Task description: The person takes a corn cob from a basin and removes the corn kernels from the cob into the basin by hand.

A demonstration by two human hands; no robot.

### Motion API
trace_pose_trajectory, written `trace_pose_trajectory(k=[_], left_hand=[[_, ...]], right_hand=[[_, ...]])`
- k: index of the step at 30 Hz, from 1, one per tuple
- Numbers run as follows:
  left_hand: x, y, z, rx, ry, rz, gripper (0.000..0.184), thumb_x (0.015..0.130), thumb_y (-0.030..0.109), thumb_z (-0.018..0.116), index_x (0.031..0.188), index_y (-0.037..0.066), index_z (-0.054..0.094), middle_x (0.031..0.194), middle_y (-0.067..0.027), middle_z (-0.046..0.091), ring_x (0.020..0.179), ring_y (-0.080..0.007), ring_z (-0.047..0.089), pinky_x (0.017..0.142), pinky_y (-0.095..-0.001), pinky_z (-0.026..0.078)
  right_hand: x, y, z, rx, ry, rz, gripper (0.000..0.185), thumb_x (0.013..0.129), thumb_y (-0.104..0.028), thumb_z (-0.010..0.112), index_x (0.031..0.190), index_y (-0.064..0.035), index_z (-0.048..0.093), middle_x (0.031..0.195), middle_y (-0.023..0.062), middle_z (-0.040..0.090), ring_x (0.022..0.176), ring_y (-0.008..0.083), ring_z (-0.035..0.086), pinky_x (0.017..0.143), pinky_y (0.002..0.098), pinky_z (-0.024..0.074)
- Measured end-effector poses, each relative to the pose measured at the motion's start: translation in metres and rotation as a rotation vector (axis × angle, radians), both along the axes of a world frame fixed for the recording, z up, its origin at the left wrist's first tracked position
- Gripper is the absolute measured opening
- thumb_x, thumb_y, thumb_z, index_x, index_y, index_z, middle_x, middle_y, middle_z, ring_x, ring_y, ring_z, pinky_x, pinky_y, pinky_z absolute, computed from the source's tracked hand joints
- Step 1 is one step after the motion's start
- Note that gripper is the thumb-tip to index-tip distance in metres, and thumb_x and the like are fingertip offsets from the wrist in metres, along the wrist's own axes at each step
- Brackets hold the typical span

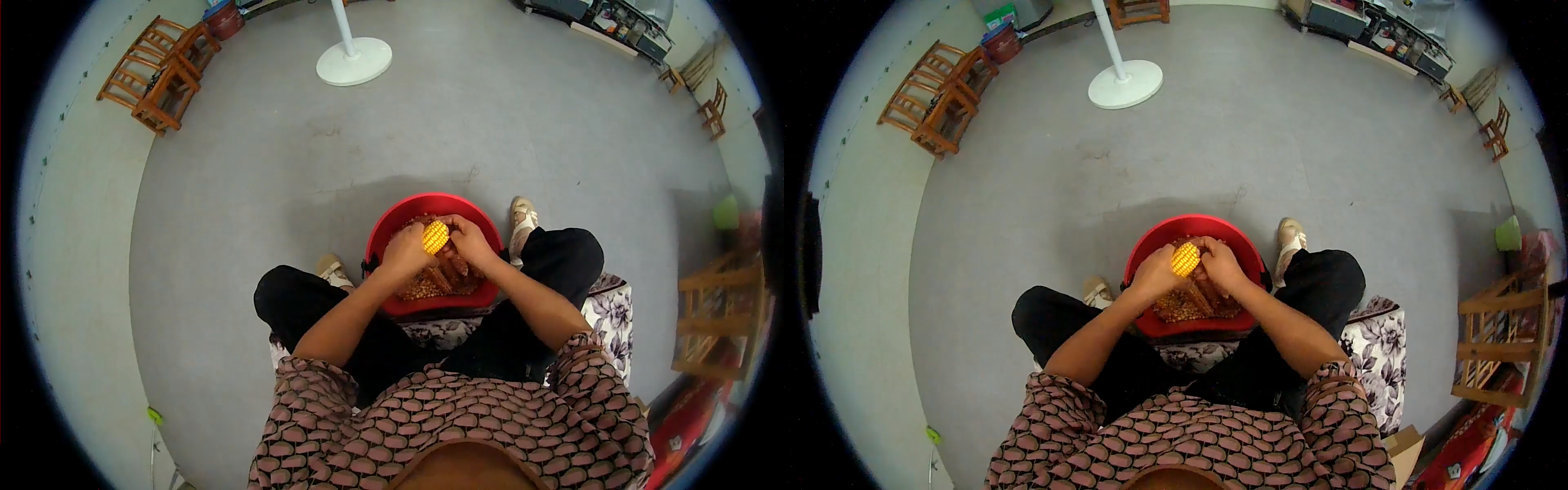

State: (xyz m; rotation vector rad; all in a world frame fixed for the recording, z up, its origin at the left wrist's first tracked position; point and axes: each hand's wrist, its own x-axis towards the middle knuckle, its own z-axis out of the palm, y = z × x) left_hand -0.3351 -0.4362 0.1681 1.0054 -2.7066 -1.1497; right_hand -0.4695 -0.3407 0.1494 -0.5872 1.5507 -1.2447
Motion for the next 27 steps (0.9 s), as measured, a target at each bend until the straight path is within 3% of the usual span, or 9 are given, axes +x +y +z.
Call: trace_pose_trajectory(k=[2,6,8,9,11,12,14,24,27], left_hand=[[0.0,-0.004,-0.003,-0.021,-0.022,0.02,0.054,0.054,0.024,0.076,0.094,0.001,0.048,0.092,-0.0195,0.057,0.09,-0.0354,0.055,0.074,-0.0433,0.045],[0.002,-0.006,0.007,-0.089,-0.01,0.051,0.05,0.055,0.019,0.074,0.094,0.002,0.048,0.086,-0.0181,0.059,0.086,-0.0362,0.054,0.072,-0.045,0.045],[0.003,-0.008,0.004,-0.099,0.009,0.041,0.048,0.055,0.018,0.073,0.093,0.002,0.048,0.086,-0.0182,0.059,0.085,-0.0365,0.054,0.072,-0.0452,0.045],[0.003,-0.008,0.002,-0.109,0.027,0.03,0.046,0.055,0.016,0.072,0.092,0.002,0.048,0.085,-0.0183,0.058,0.084,-0.0367,0.054,0.072,-0.0455,0.045],[0.003,-0.006,0.005,-0.109,0.024,0.032,0.045,0.055,0.016,0.071,0.092,0.002,0.049,0.085,-0.0184,0.058,0.085,-0.0366,0.054,0.072,-0.0455,0.045],[0.003,-0.006,0.006,-0.109,0.021,0.034,0.045,0.055,0.015,0.071,0.092,0.002,0.049,0.085,-0.0185,0.058,0.086,-0.0364,0.053,0.072,-0.0454,0.045],[0.002,-0.005,0.006,-0.11,0.021,0.031,0.045,0.055,0.015,0.071,0.091,0.002,0.049,0.085,-0.0186,0.058,0.085,-0.0365,0.054,0.071,-0.0452,0.045],[0.002,-0.006,0.006,0.005,0.086,-0.006,0.055,0.049,0.02,0.077,0.096,0.004,0.053,0.086,-0.0194,0.057,0.083,-0.0373,0.054,0.07,-0.0431,0.044],[0.002,-0.005,0.012,0.009,0.117,0.001,0.047,0.05,0.015,0.073,0.09,0.003,0.051,0.081,-0.0196,0.059,0.081,-0.0377,0.055,0.068,-0.0447,0.046]], right_hand=[[-0.005,0.003,-0.025,-0.044,0.482,0.066,0.033,0.077,-0.003,0.041,0.107,0.0007,0.053,0.104,0.0217,0.056,0.1,0.0336,0.051,0.094,0.0405,0.0335],[-0.004,0.003,-0.032,0.002,0.497,0.062,0.03,0.082,-0.006,0.04,0.109,0.0005,0.052,0.102,0.0181,0.058,0.096,0.0286,0.053,0.09,0.0362,0.0383],[-0.003,0.001,-0.023,-0.13,0.329,-0.003,0.029,0.088,-0.013,0.04,0.111,-0.0005,0.051,0.096,0.0127,0.059,0.084,0.0208,0.056,0.077,0.0327,0.0455],[-0.001,0.0,-0.011,-0.13,0.328,-0.001,0.029,0.088,-0.013,0.04,0.111,-0.0005,0.051,0.096,0.0127,0.059,0.084,0.0208,0.056,0.077,0.0327,0.0455],[0.003,0.0,0.011,-0.037,0.025,-0.015,0.03,0.09,-0.018,0.04,0.112,-0.0012,0.05,0.088,0.0088,0.058,0.067,0.015,0.056,0.061,0.0281,0.048],[0.003,-0.001,0.009,-0.036,0.025,-0.016,0.03,0.09,-0.018,0.04,0.112,-0.0012,0.05,0.088,0.0088,0.058,0.067,0.015,0.056,0.061,0.0281,0.048],[0.004,-0.001,0.003,-0.078,0.026,0.013,0.03,0.09,-0.018,0.039,0.113,-0.0018,0.049,0.08,0.0058,0.056,0.055,0.0098,0.052,0.048,0.0239,0.0462],[-0.001,0.001,-0.005,-0.087,0.082,-0.02,0.026,0.086,-0.007,0.036,0.108,-0.0003,0.049,0.081,0.0079,0.055,0.057,0.0125,0.052,0.049,0.0268,0.0481],[-0.002,0.0,-0.009,-0.065,0.084,0.019,0.026,0.084,-0.005,0.036,0.107,-0.0006,0.049,0.082,0.0074,0.054,0.06,0.0121,0.051,0.051,0.0265,0.0475]])
